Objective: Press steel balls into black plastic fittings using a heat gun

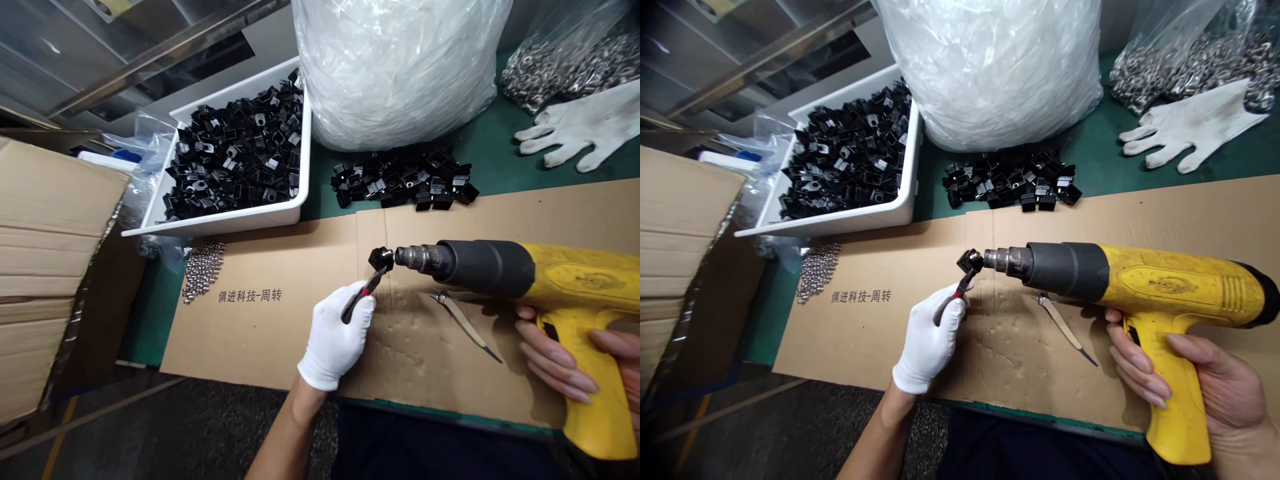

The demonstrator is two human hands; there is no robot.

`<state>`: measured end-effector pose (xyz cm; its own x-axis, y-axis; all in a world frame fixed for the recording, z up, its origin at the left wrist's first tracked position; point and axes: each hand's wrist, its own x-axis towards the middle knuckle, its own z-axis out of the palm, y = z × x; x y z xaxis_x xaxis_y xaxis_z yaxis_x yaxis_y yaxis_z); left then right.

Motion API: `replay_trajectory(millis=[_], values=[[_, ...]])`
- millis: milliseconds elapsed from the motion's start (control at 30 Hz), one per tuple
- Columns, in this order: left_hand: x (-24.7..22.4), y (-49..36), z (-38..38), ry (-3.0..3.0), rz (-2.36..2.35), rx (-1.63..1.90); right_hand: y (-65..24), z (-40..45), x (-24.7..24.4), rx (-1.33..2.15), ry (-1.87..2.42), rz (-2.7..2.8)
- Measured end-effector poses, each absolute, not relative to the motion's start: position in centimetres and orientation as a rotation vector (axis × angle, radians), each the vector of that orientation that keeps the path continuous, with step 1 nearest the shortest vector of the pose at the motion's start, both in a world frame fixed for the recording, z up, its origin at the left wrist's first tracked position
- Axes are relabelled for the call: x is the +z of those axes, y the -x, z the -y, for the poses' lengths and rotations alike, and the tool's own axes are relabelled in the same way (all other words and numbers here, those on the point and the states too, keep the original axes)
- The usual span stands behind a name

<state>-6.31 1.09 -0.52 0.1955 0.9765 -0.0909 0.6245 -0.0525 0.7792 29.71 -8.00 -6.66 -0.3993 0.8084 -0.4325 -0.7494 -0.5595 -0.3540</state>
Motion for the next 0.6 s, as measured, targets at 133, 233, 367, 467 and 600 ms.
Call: replay_trajectory(millis=[133,233,367,467,600], values=[[-0.52,6.24,-1.06,-1.764,-1.512,0.63,-29.92,8.02,-6.91,2.036,0.73,0.17],[-0.6,6.28,-1.02,-1.766,-1.52,0.628,-30.19,7.74,-6.98,2.062,0.728,0.233],[-0.67,6.33,-1.0,-1.77,-1.524,0.627,-30.41,7.32,-6.93,2.101,0.745,0.285],[-0.65,6.32,-0.99,-1.771,-1.525,0.625,-30.33,7.27,-6.78,2.108,0.754,0.274],[-0.58,6.28,-1.0,-1.771,-1.525,0.622,-30.13,7.61,-6.66,2.075,0.774,0.218]])
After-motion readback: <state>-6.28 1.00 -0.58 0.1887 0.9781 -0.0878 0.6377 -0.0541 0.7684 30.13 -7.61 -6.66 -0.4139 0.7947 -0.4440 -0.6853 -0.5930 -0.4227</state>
